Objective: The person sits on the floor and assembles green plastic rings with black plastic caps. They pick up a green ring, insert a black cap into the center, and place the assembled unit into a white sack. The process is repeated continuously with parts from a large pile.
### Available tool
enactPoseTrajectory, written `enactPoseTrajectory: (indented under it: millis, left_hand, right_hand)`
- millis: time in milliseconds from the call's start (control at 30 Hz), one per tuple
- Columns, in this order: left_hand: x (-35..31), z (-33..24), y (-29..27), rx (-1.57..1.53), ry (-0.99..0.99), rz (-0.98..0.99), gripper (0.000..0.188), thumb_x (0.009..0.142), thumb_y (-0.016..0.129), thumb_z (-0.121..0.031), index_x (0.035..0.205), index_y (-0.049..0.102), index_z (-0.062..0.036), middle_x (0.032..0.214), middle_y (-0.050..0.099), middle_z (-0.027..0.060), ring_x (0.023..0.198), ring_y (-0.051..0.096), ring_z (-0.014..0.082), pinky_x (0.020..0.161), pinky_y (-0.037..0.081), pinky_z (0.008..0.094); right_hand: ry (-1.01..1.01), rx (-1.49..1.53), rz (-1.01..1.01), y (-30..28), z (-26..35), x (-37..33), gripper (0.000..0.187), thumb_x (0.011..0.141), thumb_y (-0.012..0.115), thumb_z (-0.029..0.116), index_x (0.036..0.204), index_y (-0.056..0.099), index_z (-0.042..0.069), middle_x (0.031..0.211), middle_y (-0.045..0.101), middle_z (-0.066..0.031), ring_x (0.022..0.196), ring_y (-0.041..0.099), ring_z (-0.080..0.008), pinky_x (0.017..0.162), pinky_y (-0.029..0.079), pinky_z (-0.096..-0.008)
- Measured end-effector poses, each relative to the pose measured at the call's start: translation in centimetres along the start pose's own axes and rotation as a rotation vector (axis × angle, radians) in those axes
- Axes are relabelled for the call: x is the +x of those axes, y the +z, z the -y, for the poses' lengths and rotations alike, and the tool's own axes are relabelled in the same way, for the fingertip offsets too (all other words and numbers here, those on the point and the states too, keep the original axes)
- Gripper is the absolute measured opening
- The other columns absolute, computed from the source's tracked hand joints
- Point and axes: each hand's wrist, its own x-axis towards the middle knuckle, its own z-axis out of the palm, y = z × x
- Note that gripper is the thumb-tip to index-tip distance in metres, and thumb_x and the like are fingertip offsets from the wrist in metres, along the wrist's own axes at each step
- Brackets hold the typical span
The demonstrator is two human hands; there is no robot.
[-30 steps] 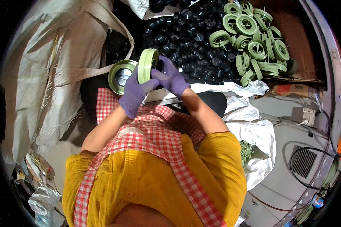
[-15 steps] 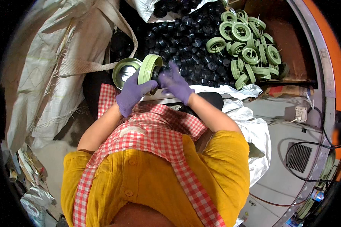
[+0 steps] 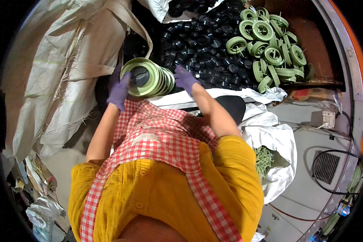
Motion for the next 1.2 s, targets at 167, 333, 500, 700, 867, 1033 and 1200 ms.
enactPoseTrajectory:
  millis: [167, 333, 500, 700, 867, 1033, 1200]
  left_hand:
    - [-2.3, -2.0, 0.6, 0.765, 0.313, 0.143, 0.066, 0.077, 0.064, -0.039, 0.132, 0.044, -0.0084, 0.144, 0.027, 0.0217, 0.133, 0.024, 0.0397, 0.108, 0.024, 0.0431]
    - [-1.4, 0.3, 0.1, 0.824, 0.249, 0.13, 0.056, 0.078, 0.064, -0.033, 0.128, 0.048, -0.0122, 0.141, 0.03, 0.0224, 0.129, 0.031, 0.0409, 0.104, 0.031, 0.0444]
    - [-1.8, 1.0, -0.3, 0.695, 0.449, 0.022, 0.049, 0.081, 0.064, -0.028, 0.126, 0.051, -0.0128, 0.141, 0.031, 0.0223, 0.126, 0.034, 0.042, 0.101, 0.035, 0.0462]
    - [-3.6, -1.1, -0.2, 0.87, 0.407, 0.203, 0.07, 0.077, 0.067, -0.042, 0.132, 0.044, -0.0061, 0.142, 0.028, 0.0269, 0.132, 0.024, 0.0445, 0.108, 0.022, 0.0477]
    - [-3.4, -0.3, 0.0, 0.751, 0.365, 0.31, 0.091, 0.065, 0.076, -0.045, 0.136, 0.035, -0.0056, 0.142, 0.026, 0.0237, 0.132, 0.022, 0.0416, 0.108, 0.022, 0.0469]
    - [-3.7, -0.8, -1.3, 0.543, 0.649, 0.244, 0.095, 0.063, 0.082, -0.028, 0.137, 0.03, 0.0022, 0.133, 0.039, 0.0243, 0.124, 0.039, 0.0391, 0.104, 0.032, 0.0431]
    - [-7.3, -7.3, -6.9, 0.461, 1.143, -0.113, 0.082, 0.07, 0.075, -0.034, 0.136, 0.036, -0.004, 0.14, 0.022, 0.0305, 0.126, 0.033, 0.0445, 0.101, 0.033, 0.0489]
  right_hand:
    - [0.014, -0.41, -0.441, 3.7, -2.1, 3.6, 0.061, 0.08, 0.059, 0.053, 0.114, 0.058, 0.003, 0.113, 0.061, -0.02, 0.107, 0.057, -0.0341, 0.089, 0.044, -0.0392]
    - [-0.074, -0.551, -0.634, 3.9, -4.7, 3.1, 0.055, 0.077, 0.064, 0.048, 0.109, 0.061, 0.004, 0.112, 0.06, -0.0213, 0.106, 0.056, -0.0335, 0.092, 0.042, -0.0369]
    - [0.154, -0.204, 0.037, 0.6, -3.0, 3.7, 0.054, 0.082, 0.056, 0.046, 0.121, 0.057, 0.009, 0.12, 0.059, -0.0148, 0.113, 0.054, -0.0316, 0.093, 0.041, -0.037]
    - [-0.12, -0.235, 0.002, 1.7, -4.6, 3.9, 0.052, 0.084, 0.056, 0.043, 0.113, 0.058, 0.0, 0.106, 0.062, -0.0136, 0.101, 0.058, -0.0229, 0.087, 0.043, -0.0335]
    - [-0.037, 0.768, 0.307, 3.7, -6.9, 3.3, 0.04, 0.091, 0.055, 0.021, 0.125, 0.047, 0.002, 0.12, 0.055, -0.0113, 0.109, 0.054, -0.0226, 0.092, 0.043, -0.0347]
    - [-0.274, 0.849, 0.362, 2.3, -6.0, 1.0, 0.053, 0.087, 0.06, 0.018, 0.134, 0.039, 0.004, 0.128, 0.05, -0.0121, 0.117, 0.049, -0.0263, 0.099, 0.04, -0.041]
    - [-0.819, 0.571, -0.03, 7.2, 5.4, -11.7, 0.064, 0.072, 0.064, 0.008, 0.13, 0.039, -0.002, 0.115, 0.056, -0.0094, 0.102, 0.055, -0.0196, 0.094, 0.043, -0.0334]
